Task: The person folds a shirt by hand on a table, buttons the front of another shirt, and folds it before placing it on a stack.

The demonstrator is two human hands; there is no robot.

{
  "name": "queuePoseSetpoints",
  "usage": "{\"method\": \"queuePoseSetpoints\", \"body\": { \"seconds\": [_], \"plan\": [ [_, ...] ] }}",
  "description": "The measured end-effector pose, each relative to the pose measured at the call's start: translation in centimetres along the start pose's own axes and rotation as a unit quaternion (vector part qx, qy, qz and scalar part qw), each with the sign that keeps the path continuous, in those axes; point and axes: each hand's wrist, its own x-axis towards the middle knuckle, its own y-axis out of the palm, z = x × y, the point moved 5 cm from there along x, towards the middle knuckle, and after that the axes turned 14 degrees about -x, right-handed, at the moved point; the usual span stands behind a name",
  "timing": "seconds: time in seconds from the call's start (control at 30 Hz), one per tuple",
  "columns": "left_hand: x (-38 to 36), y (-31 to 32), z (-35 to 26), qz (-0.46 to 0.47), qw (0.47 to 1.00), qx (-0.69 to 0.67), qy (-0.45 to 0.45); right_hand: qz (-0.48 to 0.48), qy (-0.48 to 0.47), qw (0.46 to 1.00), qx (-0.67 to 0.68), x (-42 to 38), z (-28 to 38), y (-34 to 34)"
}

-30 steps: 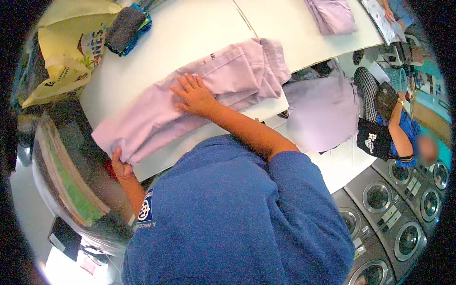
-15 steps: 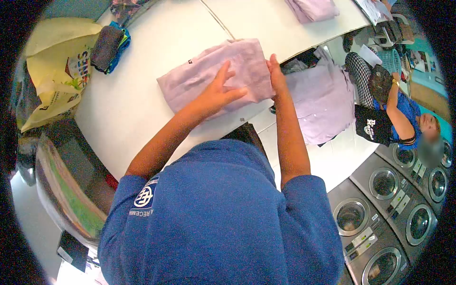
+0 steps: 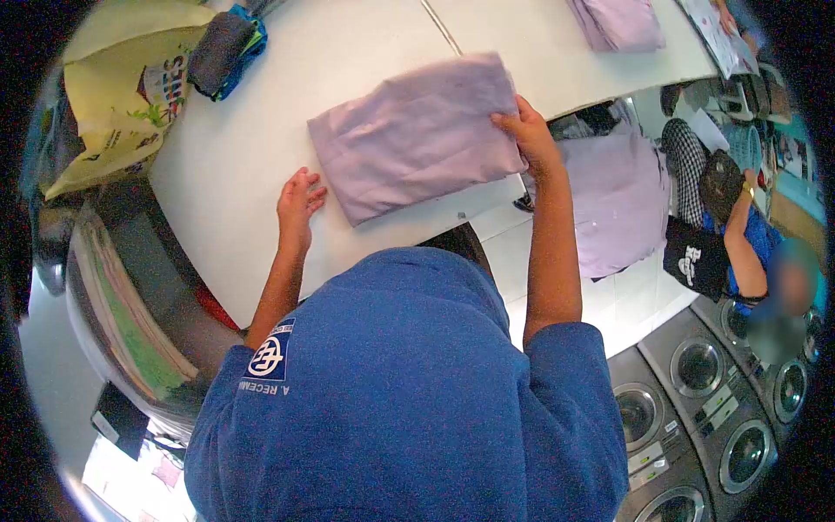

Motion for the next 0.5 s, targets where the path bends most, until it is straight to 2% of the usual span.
{"method": "queuePoseSetpoints", "body": {
  "seconds": [0.03,0.1,0.17,0.2,0.23,0.27,0.3,0.37,0.43,0.5],
  "plan": [
    [0.0,0.5,0.5,0.024,0.999,-0.018,-0.032,-0.031,0.04,0.996,-0.072,0.9,-1.7,-1.0],
    [0.4,1.4,0.9,0.043,0.998,-0.018,-0.036,-0.049,0.031,0.994,-0.091,1.4,-2.9,-2.1],
    [0.8,2.5,1.6,0.058,0.993,-0.03,-0.101,-0.088,0.041,0.991,-0.087,0.8,-2.7,-2.7],
    [1.1,2.8,1.6,0.057,0.992,-0.034,-0.103,-0.087,0.043,0.991,-0.091,0.5,-2.9,-2.9],
    [1.5,3.5,1.5,0.078,0.99,-0.025,-0.113,-0.169,-0.023,0.95,-0.261,0.1,-1.9,-3.7],
    [1.9,4.2,1.4,0.099,0.988,-0.016,-0.121,-0.244,-0.09,0.87,-0.419,-0.5,-0.8,-4.0],
    [2.3,4.7,1.4,0.1,0.987,-0.019,-0.121,-0.245,-0.091,0.869,-0.421,-0.9,-0.3,-3.9],
    [3.0,6.1,1.3,0.146,0.984,-0.037,-0.098,-0.217,-0.026,0.887,-0.407,-1.9,-0.3,-3.4],
    [2.9,7.8,0.1,0.154,0.985,-0.038,-0.07,-0.077,0.122,0.953,-0.265,-2.8,-1.4,-0.5],
    [2.1,9.9,-2.4,0.165,0.985,-0.04,-0.038,0.003,0.211,0.962,-0.171,-3.9,-2.2,2.8]
  ]
}}
